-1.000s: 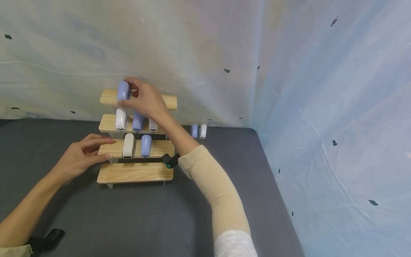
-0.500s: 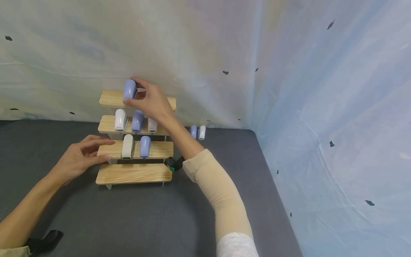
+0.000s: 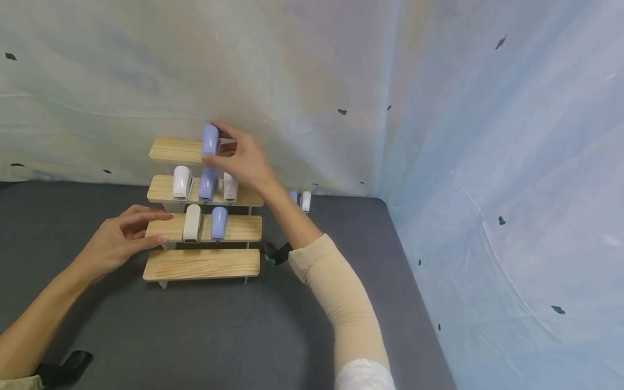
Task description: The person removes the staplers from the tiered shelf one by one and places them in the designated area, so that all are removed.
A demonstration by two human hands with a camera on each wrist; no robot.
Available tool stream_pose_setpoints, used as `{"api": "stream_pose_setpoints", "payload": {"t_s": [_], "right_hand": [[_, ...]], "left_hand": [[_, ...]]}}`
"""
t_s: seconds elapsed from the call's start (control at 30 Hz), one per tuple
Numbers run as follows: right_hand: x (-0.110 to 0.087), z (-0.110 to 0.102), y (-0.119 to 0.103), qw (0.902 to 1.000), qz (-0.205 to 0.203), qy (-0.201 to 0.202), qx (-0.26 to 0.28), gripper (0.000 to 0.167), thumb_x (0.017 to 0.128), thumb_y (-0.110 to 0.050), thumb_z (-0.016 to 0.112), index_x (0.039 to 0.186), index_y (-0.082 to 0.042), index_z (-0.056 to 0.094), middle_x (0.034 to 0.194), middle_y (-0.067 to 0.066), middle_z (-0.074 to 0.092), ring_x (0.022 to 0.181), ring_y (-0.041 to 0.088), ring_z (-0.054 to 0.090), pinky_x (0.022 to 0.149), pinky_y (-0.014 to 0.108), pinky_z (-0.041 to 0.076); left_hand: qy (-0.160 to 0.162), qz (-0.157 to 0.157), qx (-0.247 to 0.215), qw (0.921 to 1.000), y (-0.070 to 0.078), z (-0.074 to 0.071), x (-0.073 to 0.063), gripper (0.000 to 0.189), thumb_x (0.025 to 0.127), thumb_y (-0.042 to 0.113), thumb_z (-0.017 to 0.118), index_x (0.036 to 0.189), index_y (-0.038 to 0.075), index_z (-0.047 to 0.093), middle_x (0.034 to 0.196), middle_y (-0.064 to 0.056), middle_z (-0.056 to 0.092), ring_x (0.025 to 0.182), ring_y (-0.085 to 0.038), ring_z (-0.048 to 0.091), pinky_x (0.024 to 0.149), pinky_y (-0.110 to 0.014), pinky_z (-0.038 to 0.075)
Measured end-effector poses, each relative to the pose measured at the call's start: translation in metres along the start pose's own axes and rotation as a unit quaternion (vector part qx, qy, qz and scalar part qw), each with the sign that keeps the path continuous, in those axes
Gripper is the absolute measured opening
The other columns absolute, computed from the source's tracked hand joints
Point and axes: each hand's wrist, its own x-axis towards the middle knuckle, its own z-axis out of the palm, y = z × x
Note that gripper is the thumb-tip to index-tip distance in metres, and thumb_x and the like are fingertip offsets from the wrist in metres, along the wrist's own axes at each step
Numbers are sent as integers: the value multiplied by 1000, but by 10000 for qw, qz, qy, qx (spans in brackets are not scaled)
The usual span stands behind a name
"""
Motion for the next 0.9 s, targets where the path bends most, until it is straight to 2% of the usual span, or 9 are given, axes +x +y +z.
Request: {"api": "stream_pose_setpoints", "payload": {"t_s": [0.17, 0.33, 0.5, 0.73, 0.9], "right_hand": [[-5, -10, 5, 9999, -140, 13, -73, 69, 85, -13, 80, 148, -15, 49, 134, 6, 58, 107, 19, 63, 86, 28, 52], [-11, -18, 8, 9994, -292, 30, -178, 69, 86, -15, 80, 147, -13, 49, 134, 8, 59, 107, 20, 63, 87, 30, 52], [-17, -26, 11, 9994, -333, 68, -19, 68, 86, -12, 79, 147, -12, 50, 132, 10, 59, 106, 21, 63, 91, 31, 51], [-25, -39, 16, 9993, -345, -12, 169, 67, 87, -7, 77, 148, -10, 48, 134, 16, 58, 110, 30, 62, 96, 40, 49], [-33, -45, 10, 9992, -324, -64, 212, 66, 88, 0, 74, 147, -2, 45, 134, 23, 56, 110, 37, 60, 97, 45, 48]], "left_hand": [[75, -98, 32, 9999, -1, 1, 1, 40, 90, 8, 75, 129, 12, 66, 114, 0, 50, 75, -15, 36, 61, -28, 33], [5, 64, 61, 10000, -1, 1, 1, 41, 90, 10, 75, 130, 10, 65, 114, -2, 49, 74, -15, 36, 60, -28, 32], [-40, 128, 58, 9999, 0, 1, 1, 42, 92, 11, 74, 132, 9, 64, 118, -2, 50, 81, -17, 37, 64, -26, 33], [12, 30, 57, 10000, 1, 1, 2, 41, 91, 11, 74, 131, 10, 65, 118, -1, 50, 79, -16, 37, 62, -27, 33], [-8, 69, 79, 9999, 0, -2, 1, 41, 91, 11, 74, 131, 9, 64, 118, -1, 50, 77, -15, 36, 61, -27, 32]]}}
